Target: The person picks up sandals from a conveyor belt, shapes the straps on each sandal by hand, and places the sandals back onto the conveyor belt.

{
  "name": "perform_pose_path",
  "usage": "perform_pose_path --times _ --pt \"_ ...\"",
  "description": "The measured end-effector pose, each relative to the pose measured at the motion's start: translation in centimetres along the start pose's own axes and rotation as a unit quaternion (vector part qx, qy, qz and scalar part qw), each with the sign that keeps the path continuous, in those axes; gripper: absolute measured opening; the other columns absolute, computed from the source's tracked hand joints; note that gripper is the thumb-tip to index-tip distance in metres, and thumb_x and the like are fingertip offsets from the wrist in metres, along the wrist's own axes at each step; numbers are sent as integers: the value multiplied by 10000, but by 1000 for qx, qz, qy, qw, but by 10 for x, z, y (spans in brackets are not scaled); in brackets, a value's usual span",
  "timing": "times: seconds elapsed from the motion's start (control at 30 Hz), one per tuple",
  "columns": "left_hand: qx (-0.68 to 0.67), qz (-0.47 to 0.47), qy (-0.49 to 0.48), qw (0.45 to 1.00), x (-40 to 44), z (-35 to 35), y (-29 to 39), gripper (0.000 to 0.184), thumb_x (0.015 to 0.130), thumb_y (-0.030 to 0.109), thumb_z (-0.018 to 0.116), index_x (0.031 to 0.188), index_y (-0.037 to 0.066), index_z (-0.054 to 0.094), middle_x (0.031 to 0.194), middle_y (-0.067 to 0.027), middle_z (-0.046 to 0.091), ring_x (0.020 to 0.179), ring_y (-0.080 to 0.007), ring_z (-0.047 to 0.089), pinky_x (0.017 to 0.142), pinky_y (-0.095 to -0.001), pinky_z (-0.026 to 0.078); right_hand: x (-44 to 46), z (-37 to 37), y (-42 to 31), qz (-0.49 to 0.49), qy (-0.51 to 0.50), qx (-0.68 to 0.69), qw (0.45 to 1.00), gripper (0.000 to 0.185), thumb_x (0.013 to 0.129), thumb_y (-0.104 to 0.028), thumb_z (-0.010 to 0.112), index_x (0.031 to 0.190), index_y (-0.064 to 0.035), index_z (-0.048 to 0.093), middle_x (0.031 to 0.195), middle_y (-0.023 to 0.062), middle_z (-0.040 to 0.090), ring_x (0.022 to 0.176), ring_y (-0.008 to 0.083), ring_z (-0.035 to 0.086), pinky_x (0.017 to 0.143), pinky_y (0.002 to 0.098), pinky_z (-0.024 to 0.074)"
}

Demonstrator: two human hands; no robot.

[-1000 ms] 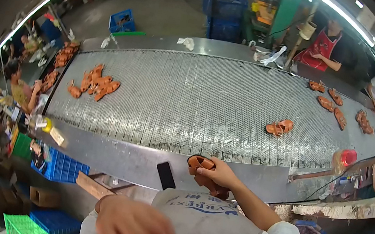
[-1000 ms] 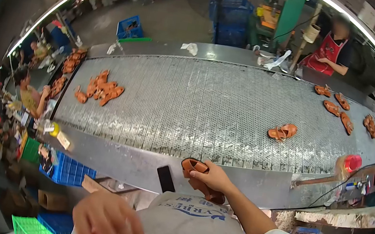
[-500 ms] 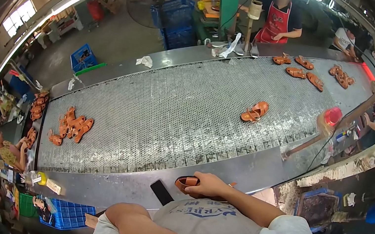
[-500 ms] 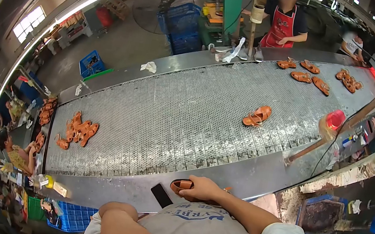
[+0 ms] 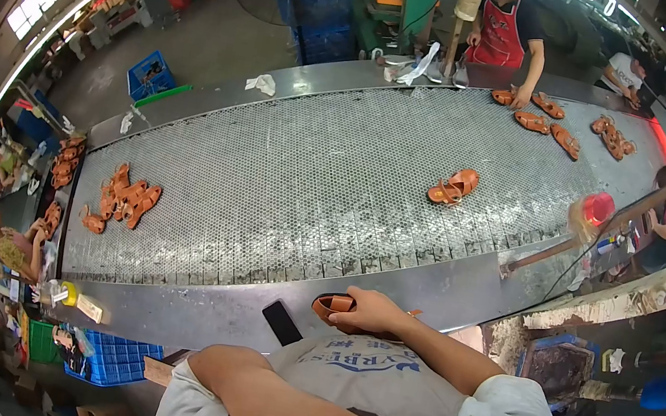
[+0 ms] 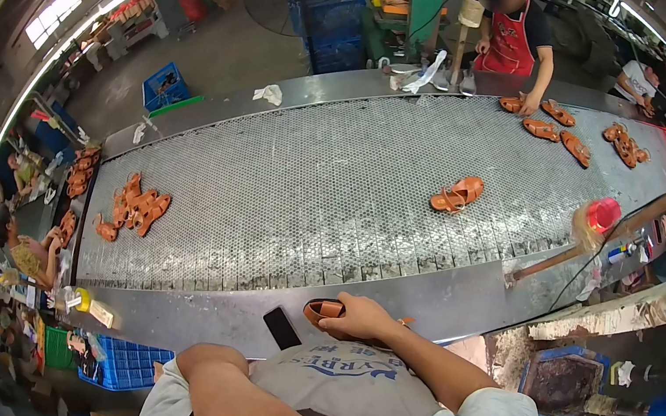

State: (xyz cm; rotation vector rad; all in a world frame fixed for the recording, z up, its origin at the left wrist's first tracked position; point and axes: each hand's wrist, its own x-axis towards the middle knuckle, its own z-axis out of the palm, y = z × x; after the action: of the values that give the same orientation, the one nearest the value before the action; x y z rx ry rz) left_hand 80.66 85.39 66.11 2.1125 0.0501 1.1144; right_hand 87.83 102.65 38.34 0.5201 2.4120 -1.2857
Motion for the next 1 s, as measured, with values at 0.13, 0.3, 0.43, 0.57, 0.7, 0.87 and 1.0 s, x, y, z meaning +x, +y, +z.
perform_pose_path --times 0.13,0.3,0.43,0.57,0.7,0.87,1.0 --pt "14 10 13 1000 6 -2 -2 245 976 227 684 975 -15 644 967 -179 590 851 -384 577 752 -510 482 2 -3 -4 3 -23 -13 1000 716 834 -638 739 1184 -18 664 1097 247 739 1050 406 714 888 493 539" --pt "80 9 17 997 8 -4 -3 283 1034 271 609 989 -6 641 939 -144 570 769 -331 547 658 -454 459 10 0 -5 -6 -19 -24 1000 722 816 -626 763 1189 -14 670 1114 247 744 1060 416 714 907 485 544" --pt "111 28 47 992 12 -3 -11 303 1066 278 545 995 0 640 916 -117 548 715 -301 524 597 -422 432 10 1 1 -11 -11 -25 1000 720 817 -615 768 1193 -9 671 1125 250 746 1072 419 714 918 485 544" --pt "105 59 146 982 11 14 -27 286 1057 249 552 970 -8 641 879 -101 514 689 -289 503 579 -423 419 9 -2 8 1 -12 -24 1000 709 829 -606 783 1205 -16 667 1115 244 752 1050 415 722 901 478 545" --pt "99 19 95 990 13 8 -21 256 1021 231 605 959 -14 644 885 -104 522 699 -287 513 586 -425 427 7 -3 12 -4 -1 -5 1000 689 826 -579 789 1187 -5 666 1109 242 751 1044 410 723 895 467 547" --pt "55 -13 42 998 14 8 -25 240 991 228 641 951 -9 641 904 -116 544 724 -291 532 606 -423 439 5 -4 20 0 7 10 1000 699 807 -595 764 1174 -8 667 1106 254 744 1041 419 716 899 477 544" --pt "14 -33 25 999 6 14 -28 199 1012 182 635 976 -9 678 997 -179 647 871 -306 627 716 -444 501 7 -2 27 -2 8 8 1000 698 806 -601 760 1162 -7 669 1096 251 743 1028 414 719 888 478 545"
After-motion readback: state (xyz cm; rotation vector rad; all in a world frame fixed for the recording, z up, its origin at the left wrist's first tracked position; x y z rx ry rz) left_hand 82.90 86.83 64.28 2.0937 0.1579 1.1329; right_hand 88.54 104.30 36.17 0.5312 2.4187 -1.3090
